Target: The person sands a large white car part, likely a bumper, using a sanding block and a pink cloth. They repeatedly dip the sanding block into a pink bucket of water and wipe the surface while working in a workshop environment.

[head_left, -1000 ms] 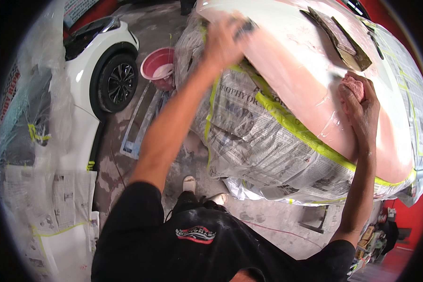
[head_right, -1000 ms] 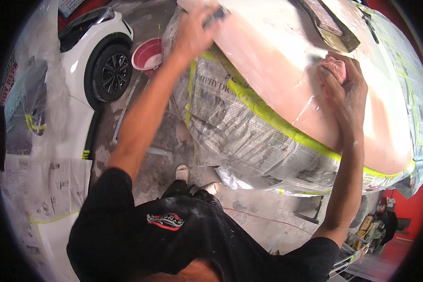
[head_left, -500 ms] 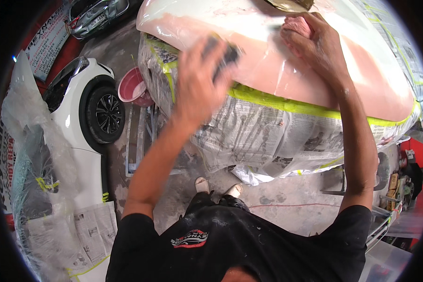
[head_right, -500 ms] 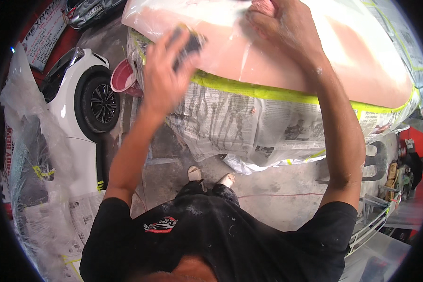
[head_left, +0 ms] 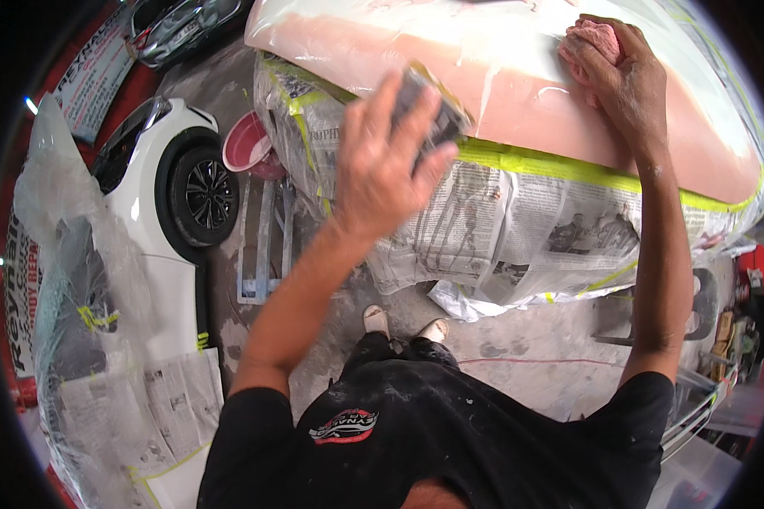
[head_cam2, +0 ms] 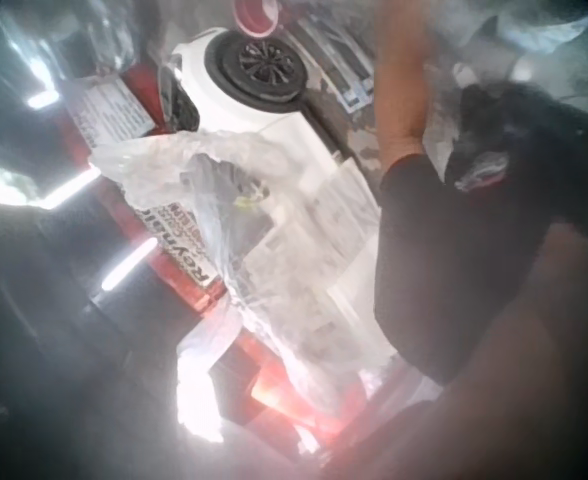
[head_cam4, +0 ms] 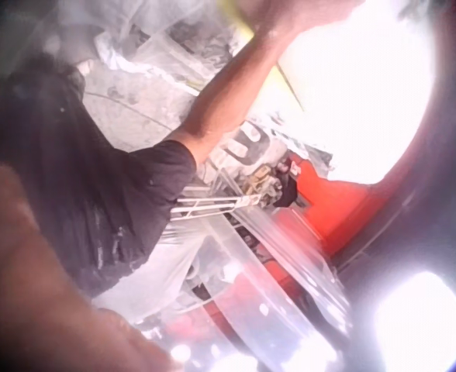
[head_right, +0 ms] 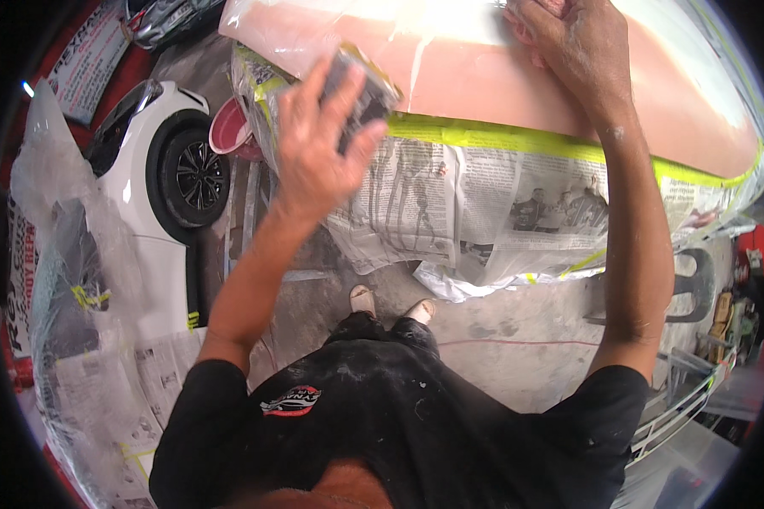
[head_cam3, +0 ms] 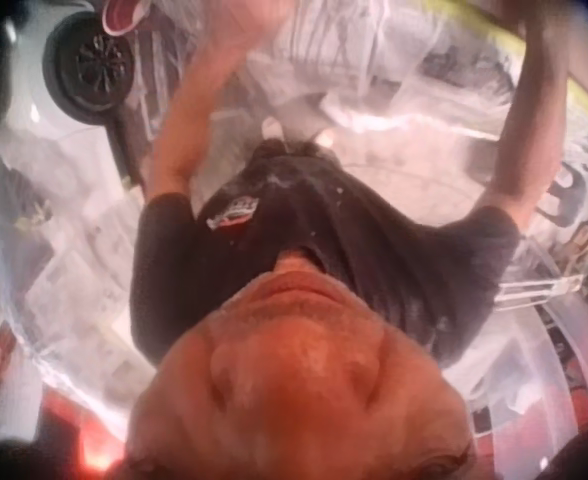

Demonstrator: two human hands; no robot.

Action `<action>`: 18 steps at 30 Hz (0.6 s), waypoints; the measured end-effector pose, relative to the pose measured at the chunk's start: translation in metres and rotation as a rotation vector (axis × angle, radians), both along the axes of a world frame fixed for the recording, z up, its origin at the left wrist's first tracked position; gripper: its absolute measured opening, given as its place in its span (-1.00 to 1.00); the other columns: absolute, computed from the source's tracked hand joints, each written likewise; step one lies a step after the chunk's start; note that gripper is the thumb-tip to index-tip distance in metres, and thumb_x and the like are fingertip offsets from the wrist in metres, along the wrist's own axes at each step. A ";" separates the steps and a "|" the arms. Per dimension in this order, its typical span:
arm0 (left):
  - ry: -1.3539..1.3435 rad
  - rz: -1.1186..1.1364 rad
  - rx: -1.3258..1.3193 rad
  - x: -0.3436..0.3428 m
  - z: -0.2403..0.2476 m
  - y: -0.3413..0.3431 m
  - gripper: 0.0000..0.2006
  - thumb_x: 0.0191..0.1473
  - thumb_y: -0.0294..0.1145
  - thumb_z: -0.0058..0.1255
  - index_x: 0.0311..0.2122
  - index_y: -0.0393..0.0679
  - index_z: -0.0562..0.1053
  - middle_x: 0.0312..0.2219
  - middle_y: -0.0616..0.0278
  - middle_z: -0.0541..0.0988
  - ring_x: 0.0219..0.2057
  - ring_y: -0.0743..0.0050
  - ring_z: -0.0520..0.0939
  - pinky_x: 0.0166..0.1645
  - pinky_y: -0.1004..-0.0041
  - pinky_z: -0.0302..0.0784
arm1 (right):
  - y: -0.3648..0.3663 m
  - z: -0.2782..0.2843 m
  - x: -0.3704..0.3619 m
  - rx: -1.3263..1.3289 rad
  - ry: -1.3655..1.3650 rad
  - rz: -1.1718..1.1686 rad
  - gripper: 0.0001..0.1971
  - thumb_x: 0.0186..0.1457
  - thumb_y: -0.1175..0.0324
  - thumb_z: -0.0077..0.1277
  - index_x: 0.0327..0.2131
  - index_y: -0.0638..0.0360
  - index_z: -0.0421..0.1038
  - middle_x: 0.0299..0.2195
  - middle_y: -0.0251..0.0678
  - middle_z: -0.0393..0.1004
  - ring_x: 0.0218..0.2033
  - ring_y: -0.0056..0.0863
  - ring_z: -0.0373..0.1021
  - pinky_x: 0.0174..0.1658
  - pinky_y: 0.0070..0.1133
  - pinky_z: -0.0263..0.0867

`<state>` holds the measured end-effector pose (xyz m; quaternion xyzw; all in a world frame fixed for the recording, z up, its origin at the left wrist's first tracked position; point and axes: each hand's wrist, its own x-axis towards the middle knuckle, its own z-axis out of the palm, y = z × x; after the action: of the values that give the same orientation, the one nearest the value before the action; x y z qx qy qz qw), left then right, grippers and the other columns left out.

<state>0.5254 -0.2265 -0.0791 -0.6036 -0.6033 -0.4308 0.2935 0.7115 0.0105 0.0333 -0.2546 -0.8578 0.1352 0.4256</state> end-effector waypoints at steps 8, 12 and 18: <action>-0.245 0.247 0.039 -0.048 0.011 0.023 -0.46 0.24 0.01 0.10 0.13 -0.22 0.52 0.14 -0.24 0.50 0.13 -0.19 0.48 0.21 -0.02 0.39 | 0.003 -0.002 -0.007 -0.004 -0.041 0.037 -0.58 0.16 0.23 0.22 0.01 0.29 0.55 -0.06 -0.22 0.56 -0.08 -0.47 0.52 0.04 -0.56 0.41; 0.022 0.172 0.092 0.007 -0.018 0.013 -0.46 0.25 0.07 0.06 0.13 -0.15 0.53 0.15 -0.25 0.48 0.08 -0.23 0.50 0.17 -0.04 0.44 | -0.005 0.000 -0.003 0.025 -0.012 0.019 -0.59 0.17 0.23 0.21 0.00 0.31 0.55 -0.07 -0.21 0.56 -0.06 -0.45 0.51 0.07 -0.56 0.38; -0.340 0.312 0.054 -0.093 0.013 0.021 -0.55 0.22 -0.08 0.10 0.07 -0.21 0.57 0.09 -0.29 0.51 -0.02 -0.19 0.52 0.18 0.02 0.37 | -0.010 0.003 -0.008 -0.001 -0.075 0.023 -0.60 0.18 0.23 0.19 0.00 0.31 0.55 -0.07 -0.20 0.57 -0.07 -0.43 0.51 0.07 -0.55 0.38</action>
<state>0.4320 -0.2051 -0.0656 -0.4136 -0.7183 -0.4918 0.2667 0.7032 0.0009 0.0363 -0.2498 -0.8760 0.1309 0.3914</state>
